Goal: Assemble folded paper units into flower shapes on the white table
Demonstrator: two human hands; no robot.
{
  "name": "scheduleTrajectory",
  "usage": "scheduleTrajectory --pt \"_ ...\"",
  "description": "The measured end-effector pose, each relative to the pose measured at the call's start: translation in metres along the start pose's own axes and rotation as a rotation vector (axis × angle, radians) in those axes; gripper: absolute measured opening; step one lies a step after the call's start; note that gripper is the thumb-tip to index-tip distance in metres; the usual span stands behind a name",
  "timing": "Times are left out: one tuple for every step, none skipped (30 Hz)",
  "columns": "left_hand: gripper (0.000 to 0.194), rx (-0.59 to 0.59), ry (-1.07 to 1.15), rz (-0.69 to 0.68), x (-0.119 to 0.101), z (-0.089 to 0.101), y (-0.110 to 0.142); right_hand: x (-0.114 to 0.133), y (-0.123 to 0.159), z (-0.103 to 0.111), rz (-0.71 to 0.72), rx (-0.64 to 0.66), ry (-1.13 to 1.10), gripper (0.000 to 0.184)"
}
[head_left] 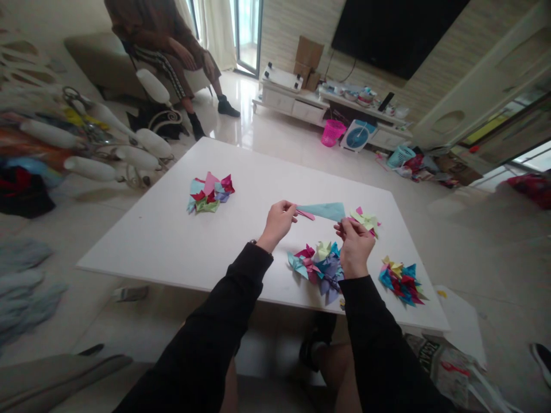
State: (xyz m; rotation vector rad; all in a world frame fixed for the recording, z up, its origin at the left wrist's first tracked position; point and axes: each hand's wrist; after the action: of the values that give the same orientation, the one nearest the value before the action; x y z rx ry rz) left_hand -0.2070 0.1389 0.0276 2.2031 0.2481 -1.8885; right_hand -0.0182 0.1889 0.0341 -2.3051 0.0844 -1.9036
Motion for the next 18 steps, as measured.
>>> scheduleTrajectory --pt "0.015 -0.009 -0.004 0.008 -0.001 0.003 -0.001 0.0 -0.004 -0.002 0.005 0.01 0.014 0.028" --pt "0.015 -0.015 -0.004 0.016 -0.001 0.007 -0.001 -0.001 -0.01 -0.004 0.009 0.019 0.025 0.028" --pt "0.015 -0.028 0.002 0.024 -0.002 0.01 -0.002 -0.003 -0.017 -0.005 0.012 0.029 0.034 0.028" --pt "0.014 -0.054 0.013 0.032 -0.004 0.013 -0.002 -0.005 -0.025 -0.007 0.011 0.04 0.039 0.027" --pt "0.012 -0.093 0.028 0.041 -0.005 0.016 -0.003 -0.008 -0.035 -0.009 0.006 0.047 0.042 0.026" --pt "0.01 -0.139 0.043 0.052 -0.006 0.018 -0.003 -0.012 -0.045 -0.011 -0.005 0.047 0.041 0.025" --pt "0.008 -0.18 0.057 0.067 -0.008 0.02 -0.003 -0.017 -0.055 -0.013 -0.024 0.041 0.04 0.024" --pt "0.007 -0.203 0.068 0.084 -0.009 0.021 -0.003 -0.023 -0.066 -0.016 -0.058 0.029 0.046 0.023" --pt "0.007 -0.201 0.073 0.102 -0.01 0.021 -0.003 -0.03 -0.076 -0.019 -0.102 0.013 0.06 0.022" --pt "0.007 -0.173 0.074 0.119 -0.011 0.02 -0.002 -0.037 -0.085 -0.022 -0.15 -0.002 0.081 0.021" --pt "0.007 -0.128 0.07 0.136 -0.012 0.018 -0.001 -0.045 -0.094 -0.026 -0.195 -0.015 0.104 0.021" --pt "0.007 -0.078 0.063 0.15 -0.012 0.016 -0.001 -0.054 -0.101 -0.03 -0.234 -0.023 0.127 0.022" --pt "0.008 -0.03 0.051 0.159 -0.012 0.013 0.0 -0.063 -0.107 -0.033 -0.264 -0.026 0.148 0.023" --pt "0.008 0.012 0.037 0.163 -0.011 0.01 0.001 -0.072 -0.112 -0.036 -0.285 -0.023 0.165 0.024" --pt "0.009 0.042 0.021 0.163 -0.01 0.008 0.002 -0.081 -0.115 -0.039 -0.3 -0.013 0.184 0.026" --pt "0.01 0.063 0.004 0.157 -0.009 0.005 0.002 -0.089 -0.116 -0.04 -0.317 0.0 0.212 0.027" --pt "0.011 0.079 -0.014 0.151 -0.007 0.002 0.002 -0.097 -0.117 -0.039 -0.333 0.017 0.249 0.027" --pt "0.011 0.094 -0.03 0.146 -0.005 0.0 0.002 -0.104 -0.118 -0.038 -0.35 0.04 0.294 0.027"
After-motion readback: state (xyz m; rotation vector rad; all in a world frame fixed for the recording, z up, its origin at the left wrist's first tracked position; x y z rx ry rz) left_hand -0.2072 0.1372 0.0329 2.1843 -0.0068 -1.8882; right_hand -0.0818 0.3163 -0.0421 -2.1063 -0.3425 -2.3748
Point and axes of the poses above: each hand's wrist, its own y-axis away from the middle knuckle, its own z-axis out of the back of the hand, x = y × z, and after that the axes turned 14 degrees about x, right-handed
